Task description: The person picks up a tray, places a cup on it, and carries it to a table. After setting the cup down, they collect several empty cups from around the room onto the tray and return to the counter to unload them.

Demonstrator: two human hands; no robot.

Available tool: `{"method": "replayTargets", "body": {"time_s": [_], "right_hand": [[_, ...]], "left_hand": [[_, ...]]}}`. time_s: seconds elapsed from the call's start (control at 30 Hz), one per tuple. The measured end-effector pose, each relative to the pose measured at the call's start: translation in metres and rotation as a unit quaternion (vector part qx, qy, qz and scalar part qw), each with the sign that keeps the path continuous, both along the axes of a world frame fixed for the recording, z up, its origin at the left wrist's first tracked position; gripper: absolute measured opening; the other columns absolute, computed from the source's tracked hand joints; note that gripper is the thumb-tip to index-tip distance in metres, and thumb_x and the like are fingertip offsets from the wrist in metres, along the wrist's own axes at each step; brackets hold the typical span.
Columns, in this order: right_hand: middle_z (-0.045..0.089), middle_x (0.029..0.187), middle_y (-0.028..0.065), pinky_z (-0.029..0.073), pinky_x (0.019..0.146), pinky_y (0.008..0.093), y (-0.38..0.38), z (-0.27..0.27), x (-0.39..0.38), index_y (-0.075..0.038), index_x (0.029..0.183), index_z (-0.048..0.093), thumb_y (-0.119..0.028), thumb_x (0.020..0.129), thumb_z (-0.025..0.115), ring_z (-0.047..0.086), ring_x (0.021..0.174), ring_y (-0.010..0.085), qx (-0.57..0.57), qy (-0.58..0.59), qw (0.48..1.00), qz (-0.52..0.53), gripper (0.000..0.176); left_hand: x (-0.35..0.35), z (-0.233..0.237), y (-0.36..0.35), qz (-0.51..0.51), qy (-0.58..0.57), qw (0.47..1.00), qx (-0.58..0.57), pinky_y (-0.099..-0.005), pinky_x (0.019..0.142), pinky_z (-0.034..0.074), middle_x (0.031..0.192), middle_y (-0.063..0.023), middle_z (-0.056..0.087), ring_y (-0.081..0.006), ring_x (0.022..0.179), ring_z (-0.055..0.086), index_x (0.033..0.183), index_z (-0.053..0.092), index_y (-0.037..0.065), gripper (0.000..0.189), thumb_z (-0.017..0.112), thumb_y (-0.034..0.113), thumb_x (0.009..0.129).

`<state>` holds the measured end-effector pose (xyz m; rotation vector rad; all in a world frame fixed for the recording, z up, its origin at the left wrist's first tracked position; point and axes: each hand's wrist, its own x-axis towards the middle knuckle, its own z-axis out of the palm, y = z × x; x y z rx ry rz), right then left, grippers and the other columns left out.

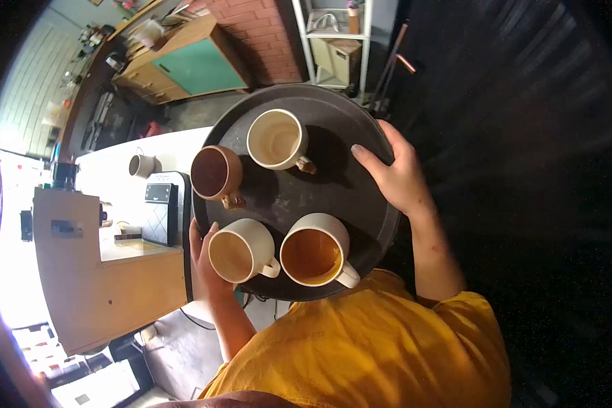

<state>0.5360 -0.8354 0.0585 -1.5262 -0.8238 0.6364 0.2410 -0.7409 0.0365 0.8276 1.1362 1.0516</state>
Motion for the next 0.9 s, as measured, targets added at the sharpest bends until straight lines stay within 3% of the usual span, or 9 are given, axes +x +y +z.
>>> {"method": "replayTargets", "body": {"time_s": [0.1,0.17,0.23,0.57,0.73,0.9], "right_hand": [[0.061,0.114,0.0150,0.042,0.094,0.0301,0.033,-0.002,0.038,0.007,0.121,0.051,-0.022,0.084,0.067,0.057,0.106,0.0197,0.003,0.002,0.998,0.061,0.049],[0.055,0.123,0.0228,0.038,0.100,0.0330,0.051,0.004,0.056,0.011,0.124,0.046,-0.028,0.083,0.069,0.053,0.116,0.0258,-0.045,-0.083,0.995,0.038,0.062],[0.050,0.128,0.0277,0.034,0.104,0.0347,0.068,0.006,0.074,0.013,0.126,0.043,-0.033,0.081,0.070,0.047,0.123,0.0295,-0.032,-0.047,0.995,0.076,0.070],[0.056,0.122,0.0219,0.037,0.100,0.0329,0.111,-0.015,0.123,0.012,0.126,0.044,-0.030,0.082,0.070,0.052,0.116,0.0246,-0.040,-0.043,0.995,0.081,0.066],[0.062,0.111,0.0117,0.042,0.091,0.0272,0.129,0.008,0.129,0.006,0.121,0.052,-0.021,0.085,0.067,0.057,0.102,0.0153,-0.015,0.026,0.996,0.088,0.048],[0.064,0.107,0.0073,0.043,0.088,0.0257,0.156,0.002,0.135,0.003,0.117,0.055,-0.017,0.086,0.065,0.058,0.098,0.0125,0.004,0.007,0.998,0.064,0.038]], "left_hand": [[0.025,0.007,0.003,0.054,0.036,0.998,-0.010,-0.0234,0.059,0.046,0.091,-0.0021,0.056,-0.0089,0.073,0.055,0.123,0.047,0.006,0.036,0.053,0.003,0.088],[0.040,0.017,0.008,0.086,0.051,0.995,-0.016,-0.0232,0.058,0.046,0.089,-0.0014,0.055,-0.0082,0.072,0.055,0.120,0.048,0.005,0.033,0.053,0.004,0.088],[0.057,0.023,0.012,0.101,0.047,0.994,-0.004,-0.0227,0.058,0.046,0.087,-0.0009,0.055,-0.0078,0.071,0.055,0.118,0.049,0.005,0.031,0.053,0.004,0.088],[0.106,0.024,0.052,0.086,0.059,0.995,0.015,-0.0230,0.059,0.048,0.089,-0.0022,0.058,-0.0097,0.073,0.058,0.116,0.050,0.004,0.028,0.054,0.007,0.089],[0.121,0.029,0.087,0.065,0.032,0.997,0.009,-0.0234,0.063,0.048,0.091,-0.0027,0.059,-0.0092,0.076,0.058,0.117,0.050,0.003,0.029,0.055,0.008,0.089],[0.129,0.016,0.124,0.048,-0.004,0.999,0.010,-0.0236,0.069,0.048,0.097,-0.0044,0.060,-0.0100,0.081,0.058,0.120,0.049,0.001,0.034,0.057,0.009,0.088]]}}
